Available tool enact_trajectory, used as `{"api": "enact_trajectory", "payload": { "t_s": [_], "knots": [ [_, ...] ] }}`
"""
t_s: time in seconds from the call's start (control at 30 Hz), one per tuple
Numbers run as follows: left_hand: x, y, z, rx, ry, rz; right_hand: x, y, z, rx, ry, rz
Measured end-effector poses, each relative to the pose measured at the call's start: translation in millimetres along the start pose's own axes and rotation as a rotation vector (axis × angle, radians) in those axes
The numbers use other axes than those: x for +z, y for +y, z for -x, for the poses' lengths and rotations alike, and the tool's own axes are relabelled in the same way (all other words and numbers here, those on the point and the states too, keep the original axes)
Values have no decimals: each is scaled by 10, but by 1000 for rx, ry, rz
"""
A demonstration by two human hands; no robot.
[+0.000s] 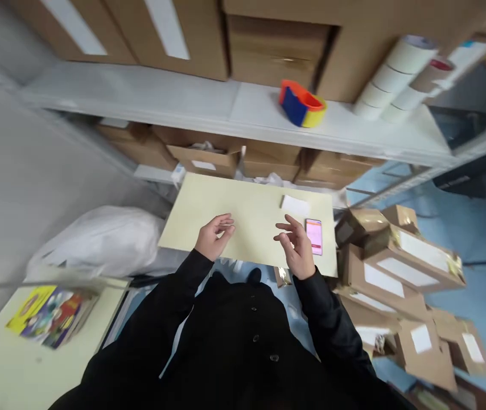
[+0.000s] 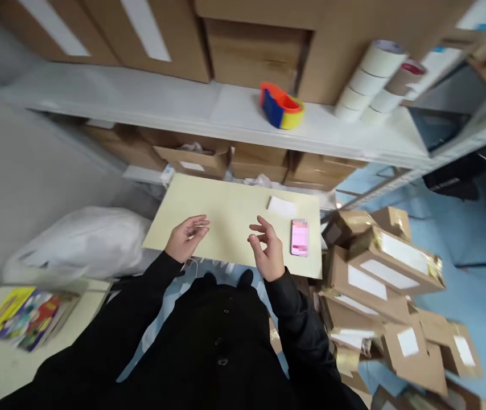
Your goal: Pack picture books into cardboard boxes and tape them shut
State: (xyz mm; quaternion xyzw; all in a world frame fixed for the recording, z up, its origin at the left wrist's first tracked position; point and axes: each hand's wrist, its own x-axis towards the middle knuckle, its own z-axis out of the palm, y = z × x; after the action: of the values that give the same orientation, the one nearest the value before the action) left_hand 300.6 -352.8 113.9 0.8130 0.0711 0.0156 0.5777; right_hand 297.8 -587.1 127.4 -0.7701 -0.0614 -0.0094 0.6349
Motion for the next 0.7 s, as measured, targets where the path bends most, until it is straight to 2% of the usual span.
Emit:
{"api": "enact_trajectory", "payload": {
  "t_s": [0.1, 0.2, 0.3, 0.4, 0.47, 0.57, 0.7],
  "knots": [
    [-436, -199, 216, -61, 155, -16, 449, -96, -133, -22, -115, -25],
    [-846, -387, 475, -99, 265, -12, 991, -185, -148, -38, -232, -66],
    [-1278, -620, 786, -118, 357, -15, 1635, -251, -36, -52, -373, -78],
    [-1768, -932, 1155, -158, 407, -64, 2318, -298, 174, -75, -524, 8],
    [-2114, -1187, 1433, -224, 416, -136, 2755, -322, 343, -108, -681, 135],
    [-2589, -1602, 1895, -399, 397, -273, 3347, -345, 605, -223, -1014, 434],
    [-3005, -2092, 2502, -650, 410, -323, 4014, -335, 908, -360, -1404, 943]
  ]
}}
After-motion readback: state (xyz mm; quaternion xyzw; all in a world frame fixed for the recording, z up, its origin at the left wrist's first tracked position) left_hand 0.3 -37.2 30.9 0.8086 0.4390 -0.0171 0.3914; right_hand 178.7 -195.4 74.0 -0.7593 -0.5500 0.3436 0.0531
